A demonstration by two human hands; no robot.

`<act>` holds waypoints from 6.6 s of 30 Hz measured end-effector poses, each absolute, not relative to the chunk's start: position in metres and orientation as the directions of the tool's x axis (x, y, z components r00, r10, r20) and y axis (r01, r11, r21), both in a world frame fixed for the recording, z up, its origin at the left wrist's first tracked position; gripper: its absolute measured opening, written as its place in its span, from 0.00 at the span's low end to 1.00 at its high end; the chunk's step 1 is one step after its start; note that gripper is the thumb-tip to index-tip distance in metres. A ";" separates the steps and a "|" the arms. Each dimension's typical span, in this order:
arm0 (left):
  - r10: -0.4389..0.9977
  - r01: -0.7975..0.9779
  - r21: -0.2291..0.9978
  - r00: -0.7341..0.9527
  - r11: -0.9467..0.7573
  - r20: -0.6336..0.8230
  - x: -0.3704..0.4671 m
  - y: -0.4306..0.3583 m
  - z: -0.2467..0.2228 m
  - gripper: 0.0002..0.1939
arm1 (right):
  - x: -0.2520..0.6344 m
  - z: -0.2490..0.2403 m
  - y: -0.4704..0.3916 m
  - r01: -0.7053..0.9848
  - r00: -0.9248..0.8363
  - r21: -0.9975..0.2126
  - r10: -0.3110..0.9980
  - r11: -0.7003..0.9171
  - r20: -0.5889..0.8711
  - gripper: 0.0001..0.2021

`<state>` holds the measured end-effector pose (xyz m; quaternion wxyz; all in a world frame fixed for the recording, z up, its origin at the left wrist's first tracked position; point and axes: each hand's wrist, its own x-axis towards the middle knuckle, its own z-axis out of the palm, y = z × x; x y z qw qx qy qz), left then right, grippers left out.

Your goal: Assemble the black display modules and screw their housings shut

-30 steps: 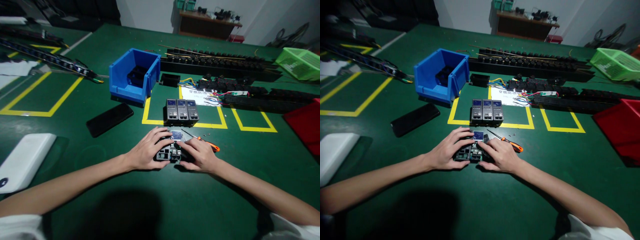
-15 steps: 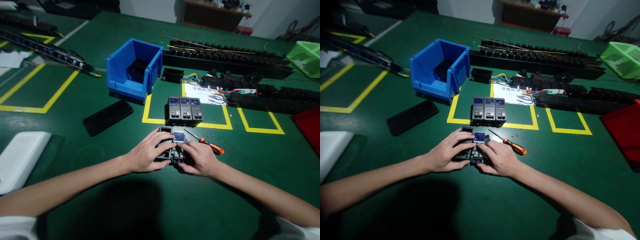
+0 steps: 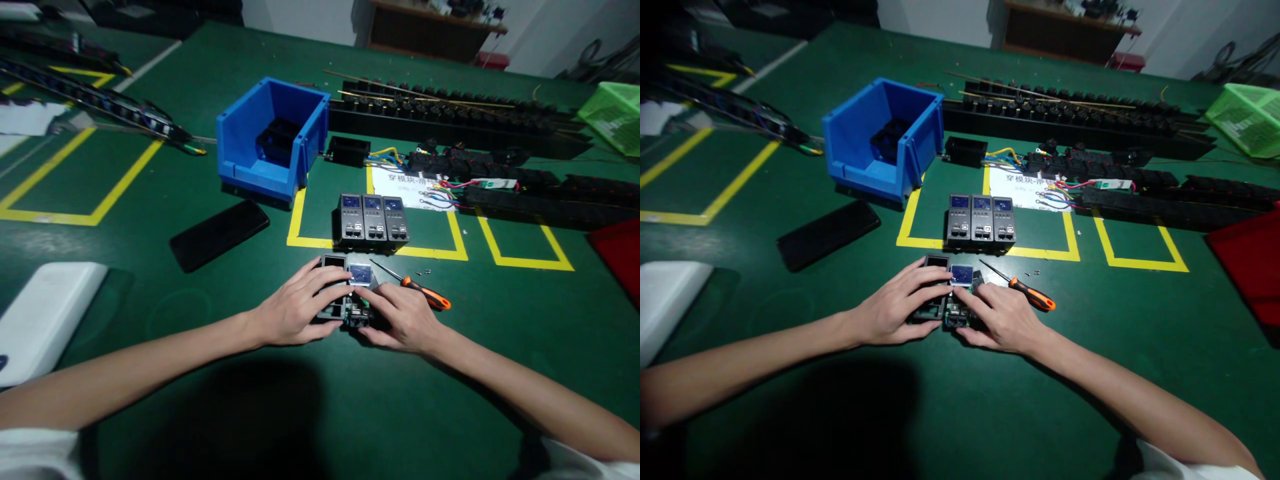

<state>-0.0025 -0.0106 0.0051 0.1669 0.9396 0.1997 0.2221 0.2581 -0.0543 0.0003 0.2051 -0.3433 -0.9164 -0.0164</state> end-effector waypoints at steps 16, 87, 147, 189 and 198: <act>0.451 0.306 0.397 0.821 -0.865 0.350 -0.002 -0.011 0.004 0.28 | 0.259 0.000 -0.055 0.631 -0.672 -0.135 0.626 0.764 0.397 0.28; 0.448 0.334 0.350 0.832 -0.875 0.328 -0.003 -0.013 0.007 0.29 | 0.257 0.000 -0.057 0.607 -0.678 -0.172 0.618 0.776 0.398 0.28; 0.970 0.968 0.091 0.228 -0.235 0.088 -0.112 0.053 0.020 0.35 | 0.290 0.000 -0.078 0.577 -0.593 -0.215 0.586 0.788 0.552 0.08; 0.982 0.987 0.052 0.148 -0.155 0.114 -0.112 0.055 0.026 0.33 | 0.291 -0.001 -0.078 0.595 -0.623 -0.195 0.601 0.780 0.500 0.10; 0.772 0.655 0.408 0.533 -0.636 0.347 -0.041 0.012 0.020 0.19 | 0.292 -0.004 -0.078 0.607 -0.630 -0.182 0.609 0.773 0.482 0.09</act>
